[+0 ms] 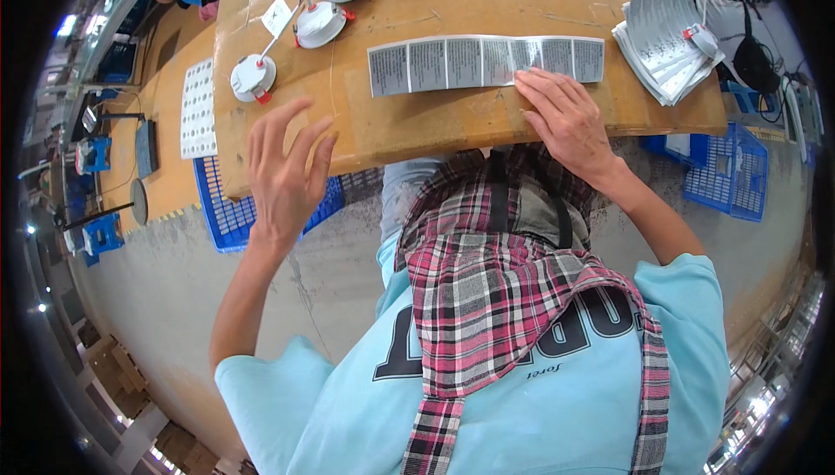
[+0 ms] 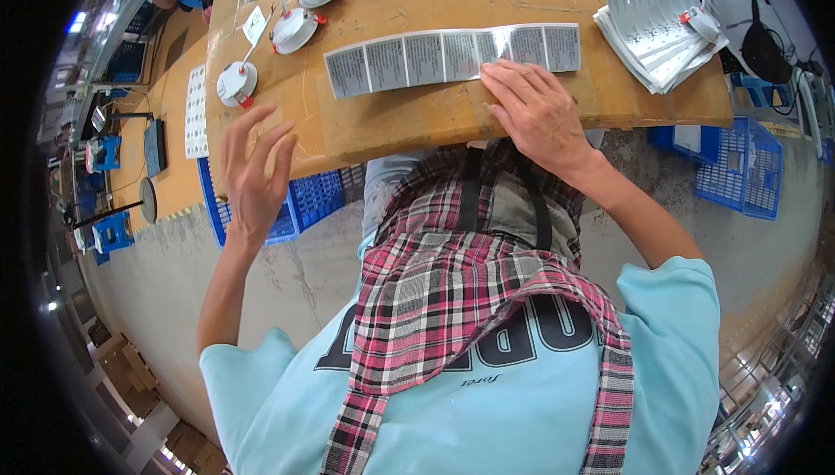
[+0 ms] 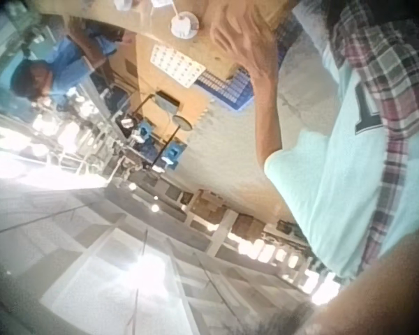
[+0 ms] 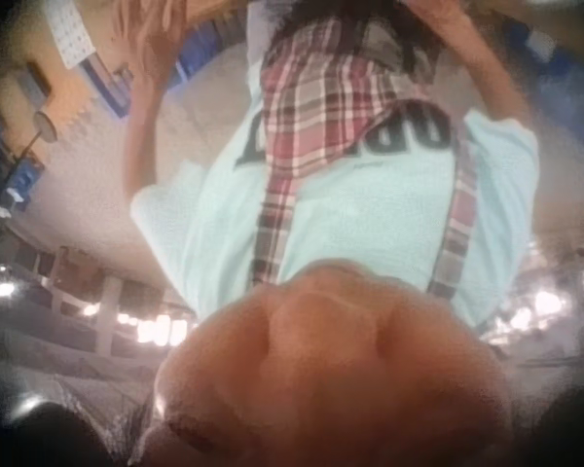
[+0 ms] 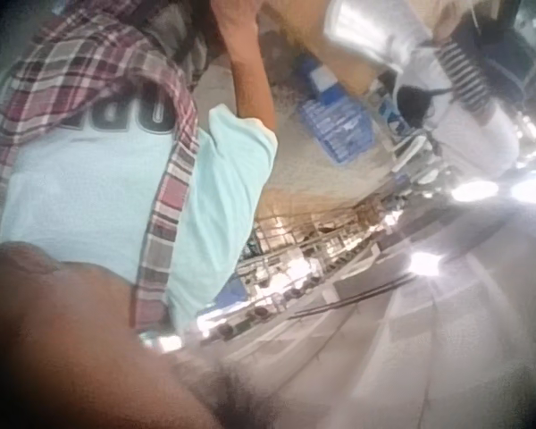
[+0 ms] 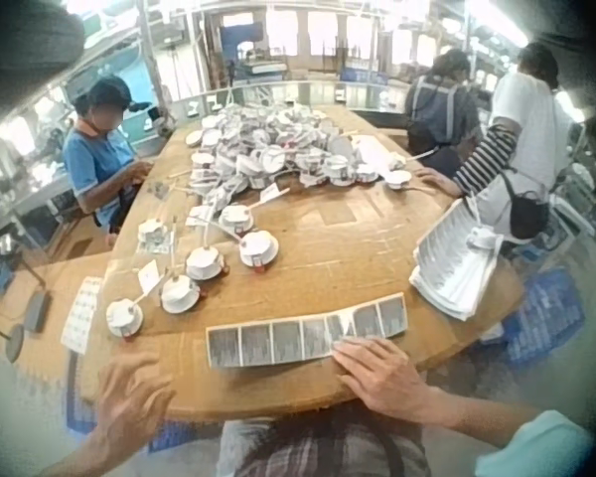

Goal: The person folds and tears a strip of label stickers, peels off the individual labels, and wraps them around the wires of light fixtures on the workbench.

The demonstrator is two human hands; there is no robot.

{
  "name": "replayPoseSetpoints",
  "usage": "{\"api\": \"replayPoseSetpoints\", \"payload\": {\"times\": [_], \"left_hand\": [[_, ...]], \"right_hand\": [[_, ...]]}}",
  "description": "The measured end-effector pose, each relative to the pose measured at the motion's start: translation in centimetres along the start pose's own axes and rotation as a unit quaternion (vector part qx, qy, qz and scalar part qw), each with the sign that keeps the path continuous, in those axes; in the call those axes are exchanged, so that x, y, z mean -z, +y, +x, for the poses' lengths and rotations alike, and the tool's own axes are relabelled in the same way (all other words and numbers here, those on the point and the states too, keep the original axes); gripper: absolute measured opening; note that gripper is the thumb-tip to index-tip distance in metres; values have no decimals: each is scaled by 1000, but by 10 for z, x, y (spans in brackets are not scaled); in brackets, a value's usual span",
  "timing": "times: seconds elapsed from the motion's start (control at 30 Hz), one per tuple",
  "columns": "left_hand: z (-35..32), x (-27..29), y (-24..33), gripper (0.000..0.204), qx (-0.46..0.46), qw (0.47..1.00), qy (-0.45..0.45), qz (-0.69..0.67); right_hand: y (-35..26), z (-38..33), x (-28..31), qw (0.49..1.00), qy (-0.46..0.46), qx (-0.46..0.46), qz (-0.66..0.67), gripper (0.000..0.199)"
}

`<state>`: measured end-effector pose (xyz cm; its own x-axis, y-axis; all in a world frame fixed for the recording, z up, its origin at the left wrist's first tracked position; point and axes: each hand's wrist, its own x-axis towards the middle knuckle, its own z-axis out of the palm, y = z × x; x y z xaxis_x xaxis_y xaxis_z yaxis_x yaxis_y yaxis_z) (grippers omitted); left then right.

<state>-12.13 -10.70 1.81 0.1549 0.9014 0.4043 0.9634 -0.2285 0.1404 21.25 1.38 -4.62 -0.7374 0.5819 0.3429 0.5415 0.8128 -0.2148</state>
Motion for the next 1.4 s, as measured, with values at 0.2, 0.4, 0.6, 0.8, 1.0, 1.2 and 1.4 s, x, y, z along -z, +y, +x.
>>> {"api": "replayPoseSetpoints", "payload": {"times": [0.2,0.4,0.6,0.8,1.0,1.2,1.4], "left_hand": [[61,-49,41,38,-201,971,20,-130],[107,-117,33,29,-288,951,-92,-63],[122,-103,38,24,-345,933,-99,1],[133,-79,53,17,-311,946,-72,-46],[141,-40,53,8,-233,956,-99,-150],[126,-12,38,5,-160,963,-156,-152],[113,14,4,7,-83,984,-121,-98]], "right_hand": [[9,21,-8,999,38,17,16,30],[16,32,-13,998,50,35,7,28],[13,37,-15,995,88,35,-14,21],[3,52,16,990,139,27,16,8],[4,62,55,988,143,45,48,11],[25,30,75,991,115,10,69,10],[62,-28,96,986,91,-142,-5,12]]}}
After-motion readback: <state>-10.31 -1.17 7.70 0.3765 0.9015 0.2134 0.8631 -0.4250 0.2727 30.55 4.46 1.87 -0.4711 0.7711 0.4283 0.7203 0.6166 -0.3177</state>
